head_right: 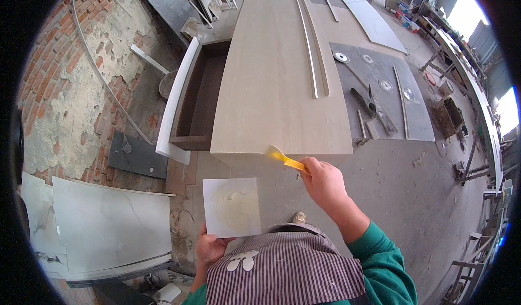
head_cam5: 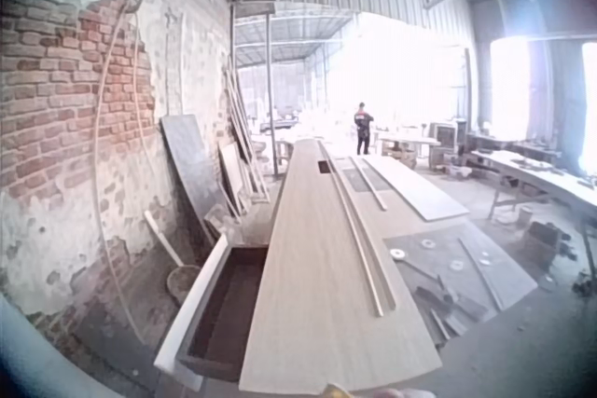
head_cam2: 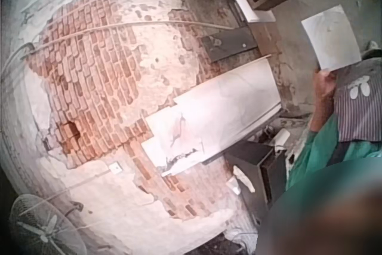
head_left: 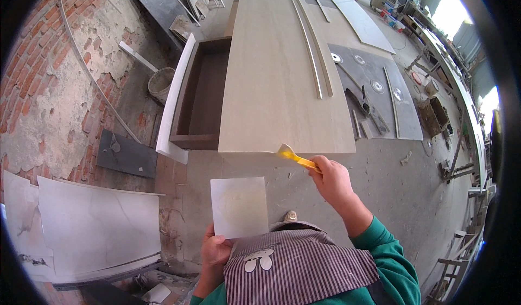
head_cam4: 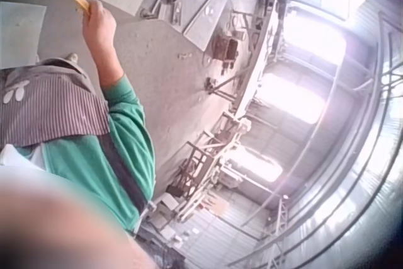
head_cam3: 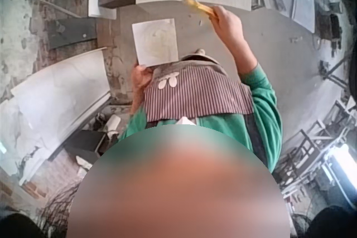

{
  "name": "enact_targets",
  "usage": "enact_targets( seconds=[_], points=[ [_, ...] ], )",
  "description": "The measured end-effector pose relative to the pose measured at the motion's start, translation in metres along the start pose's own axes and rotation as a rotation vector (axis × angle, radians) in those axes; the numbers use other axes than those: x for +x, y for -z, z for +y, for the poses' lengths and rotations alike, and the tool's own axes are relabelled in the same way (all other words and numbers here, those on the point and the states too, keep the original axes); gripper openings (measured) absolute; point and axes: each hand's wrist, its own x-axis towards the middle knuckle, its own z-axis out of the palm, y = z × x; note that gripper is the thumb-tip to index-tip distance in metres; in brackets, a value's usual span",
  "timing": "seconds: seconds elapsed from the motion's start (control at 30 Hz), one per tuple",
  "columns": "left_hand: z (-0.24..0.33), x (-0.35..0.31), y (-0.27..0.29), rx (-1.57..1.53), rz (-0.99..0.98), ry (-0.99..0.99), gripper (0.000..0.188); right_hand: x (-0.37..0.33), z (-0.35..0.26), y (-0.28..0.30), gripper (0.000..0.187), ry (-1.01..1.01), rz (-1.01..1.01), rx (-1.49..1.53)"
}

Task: The person scoops a white paste from a container using a yellow plastic spatula and spreads it onto a small white square tile. They then walk across the workshop and continue spreading the paste on the tile while standing near a large cabinet.

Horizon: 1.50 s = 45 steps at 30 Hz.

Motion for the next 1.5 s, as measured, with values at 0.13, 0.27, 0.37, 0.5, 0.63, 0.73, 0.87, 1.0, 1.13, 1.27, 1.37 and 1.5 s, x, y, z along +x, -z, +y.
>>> enact_targets(
  seconds=[0.13, 0.27, 0.37, 0.5, 0.63, 0.73, 0.87, 1.0, 1.13, 1.27, 1.37, 1.5],
  points=[
    [-0.001, 0.002, -0.004, 0.041, 0.047, -0.003, 0.066, -0.007, 0.012, 0.005, 0.019, -0.059, -0.002, 0.016],
    [0.001, 0.003, -0.013, 0.047, 0.058, -0.002, 0.069, -0.017, 0.027, 0.013, 0.019, -0.162, -0.004, 0.065],
    [0.003, 0.003, -0.021, 0.029, 0.045, 0.010, 0.063, -0.025, 0.037, 0.019, 0.019, -0.246, -0.020, 0.099],
    [0.005, 0.006, -0.029, 0.052, 0.043, 0.023, 0.061, -0.034, 0.047, 0.028, 0.020, -0.341, -0.035, 0.153],
    [0.004, 0.009, -0.031, 0.074, 0.015, 0.023, 0.062, -0.046, 0.054, 0.039, 0.019, -0.411, -0.077, 0.107],
    [0.003, 0.008, -0.031, 0.060, 0.004, 0.032, 0.064, -0.054, 0.056, 0.047, 0.018, -0.438, -0.074, 0.254],
    [0.004, 0.008, -0.032, 0.059, 0.000, 0.051, 0.068, -0.049, 0.060, 0.047, 0.018, -0.255, 0.020, 0.244],
    [0.004, 0.010, -0.035, 0.082, -0.028, 0.059, 0.073, -0.034, 0.071, 0.039, 0.018, -0.269, 0.044, 0.216],
    [0.001, 0.008, -0.039, 0.073, 0.008, 0.041, 0.073, -0.037, 0.086, 0.039, 0.020, -0.389, 0.041, 0.178],
    [0.000, 0.007, -0.043, 0.098, 0.008, 0.041, 0.073, -0.050, 0.097, 0.042, 0.019, -0.473, 0.094, 0.287],
    [-0.001, 0.008, -0.044, 0.095, -0.001, 0.054, 0.073, -0.057, 0.106, 0.043, 0.017, -0.514, 0.085, 0.299],
    [-0.003, 0.006, -0.050, 0.102, -0.008, 0.070, 0.072, -0.067, 0.113, 0.044, 0.017, -0.546, 0.119, 0.343]
  ],
)
